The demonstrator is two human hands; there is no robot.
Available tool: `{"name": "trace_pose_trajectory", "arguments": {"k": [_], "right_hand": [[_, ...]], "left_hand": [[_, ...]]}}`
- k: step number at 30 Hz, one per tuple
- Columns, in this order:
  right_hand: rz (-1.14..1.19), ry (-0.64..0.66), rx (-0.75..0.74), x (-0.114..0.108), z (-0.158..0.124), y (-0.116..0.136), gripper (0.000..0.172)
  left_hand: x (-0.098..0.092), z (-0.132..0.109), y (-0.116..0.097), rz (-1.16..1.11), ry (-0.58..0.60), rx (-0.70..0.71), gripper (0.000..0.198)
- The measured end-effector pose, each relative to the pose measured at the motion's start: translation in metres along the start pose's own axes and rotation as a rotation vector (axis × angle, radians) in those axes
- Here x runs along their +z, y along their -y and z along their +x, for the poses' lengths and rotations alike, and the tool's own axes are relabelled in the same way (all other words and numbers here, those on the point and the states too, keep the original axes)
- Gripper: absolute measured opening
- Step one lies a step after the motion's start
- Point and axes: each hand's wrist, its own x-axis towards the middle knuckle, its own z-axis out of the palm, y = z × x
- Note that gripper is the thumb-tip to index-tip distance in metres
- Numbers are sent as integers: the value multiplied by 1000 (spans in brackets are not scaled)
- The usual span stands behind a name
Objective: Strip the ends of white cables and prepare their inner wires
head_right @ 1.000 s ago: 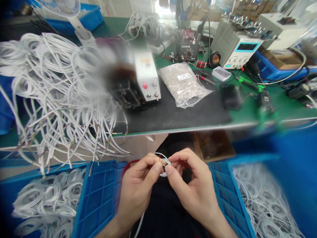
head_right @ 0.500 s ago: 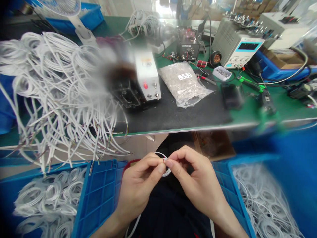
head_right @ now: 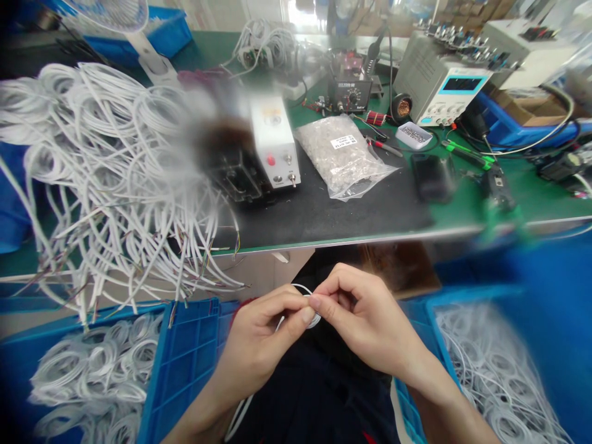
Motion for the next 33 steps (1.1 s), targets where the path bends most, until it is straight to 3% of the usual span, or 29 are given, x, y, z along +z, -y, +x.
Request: {"name": "trace_pose_trajectory", "arguments": {"k": [9,17,27,33], "right_hand": [[127,104,47,-5,9,-2,14],[198,-64,47,12,0,-4,24],[120,-229,-37,33,-14,-8,13],[162,-209,-5,38,-18,-6,20]], "left_hand": [[-1,-3,2,25,-18,4,16],[2,0,-1,46,-130,4,21],[7,-1,6,-146,-192,-78,19],[9,0,6,-131,-215,-81,18]]}}
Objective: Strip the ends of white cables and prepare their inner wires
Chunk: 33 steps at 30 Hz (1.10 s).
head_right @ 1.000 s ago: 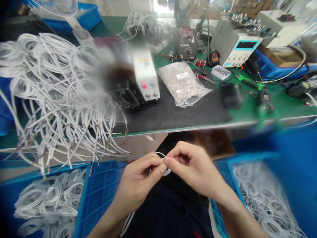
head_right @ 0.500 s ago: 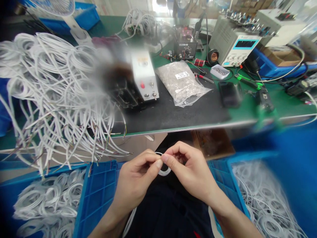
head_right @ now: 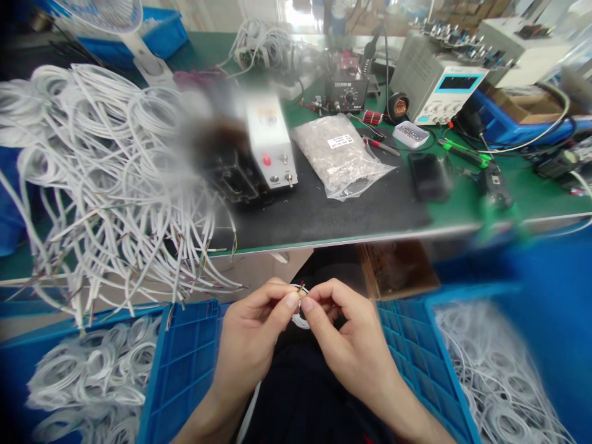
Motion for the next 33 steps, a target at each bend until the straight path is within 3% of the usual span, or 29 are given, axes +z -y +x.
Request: {"name": "trace_pose_trajectory", "arguments": {"k": [6,10,15,20,33], "right_hand": [[62,-7,35,2,-1,-8,24],[-83,-26,-57,-8,1,-11,18],[-275,98,-173,-28,10,-8,14],[-282,150,-163,-34,14,-5,12],[-90,-20,-46,-23,4,-1,11]], "left_hand": [[2,0,-2,1,-13,10,20],[4,-1,-3,-10,25,-6,21],[0,0,-2,3,90,-28,23],[-3,3,-3,-26,142,-42,23],[6,1,-2,-106,84,-21,18]]}}
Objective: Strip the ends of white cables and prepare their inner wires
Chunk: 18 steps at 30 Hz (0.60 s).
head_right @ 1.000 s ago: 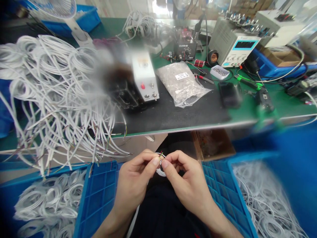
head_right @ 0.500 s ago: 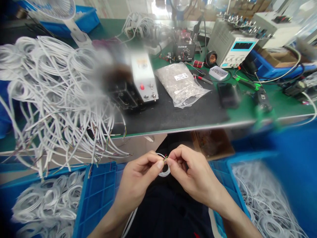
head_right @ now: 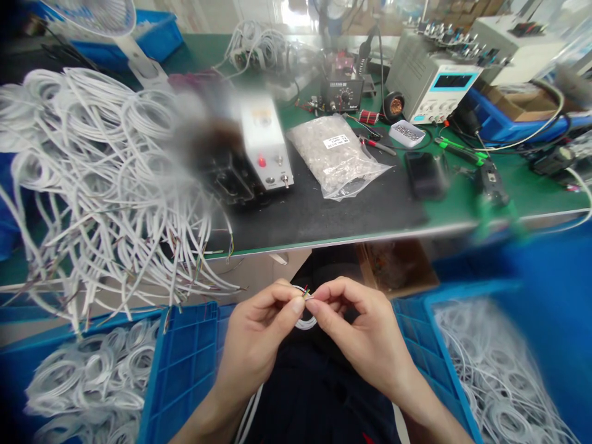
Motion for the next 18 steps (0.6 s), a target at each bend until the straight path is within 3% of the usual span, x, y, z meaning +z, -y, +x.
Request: {"name": "trace_pose_trajectory", "arguments": {"k": [8,18], "right_hand": [[164,-37,65,22,-7,-4,13],[-111,1,-120,1,5,-1,11]], "left_hand": [[8,-4,2,-47,-97,68,16],[-1,0,-10,296,-41,178,12]]}}
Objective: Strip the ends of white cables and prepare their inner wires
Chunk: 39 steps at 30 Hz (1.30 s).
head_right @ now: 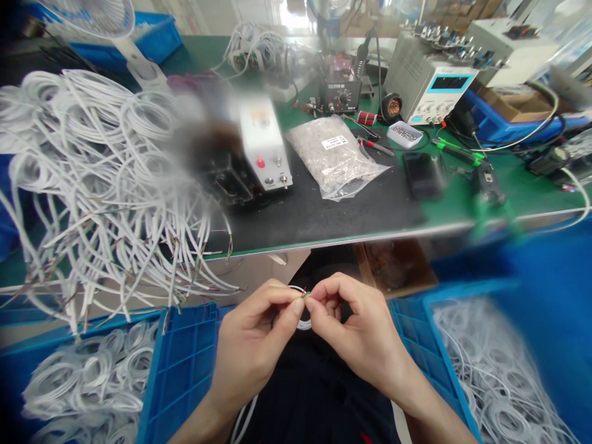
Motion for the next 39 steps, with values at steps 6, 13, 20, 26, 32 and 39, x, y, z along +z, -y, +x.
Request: {"name": "trace_pose_trajectory", "arguments": {"k": [6,13,20,26,32,39], "right_hand": [[112,83,90,-6,1,-3,4],[122,67,123,-9,0,-4,13],[32,70,80,-10,2,-9,13],[-34,61,33,-11,-1,-12,11],[132,98,68,-13,2,-10,14],[188,128,94,-9,-1,-10,16]], "left_hand": [[1,0,1,1,41,-43,14],[1,1,1,-2,86,-47,17],[-4,8,0,28,179,-80,20],[-4,12,1,32,191,-102,17],[-2,10,3,8,188,-70,16],[1,11,-3,68,165,56,16]]}}
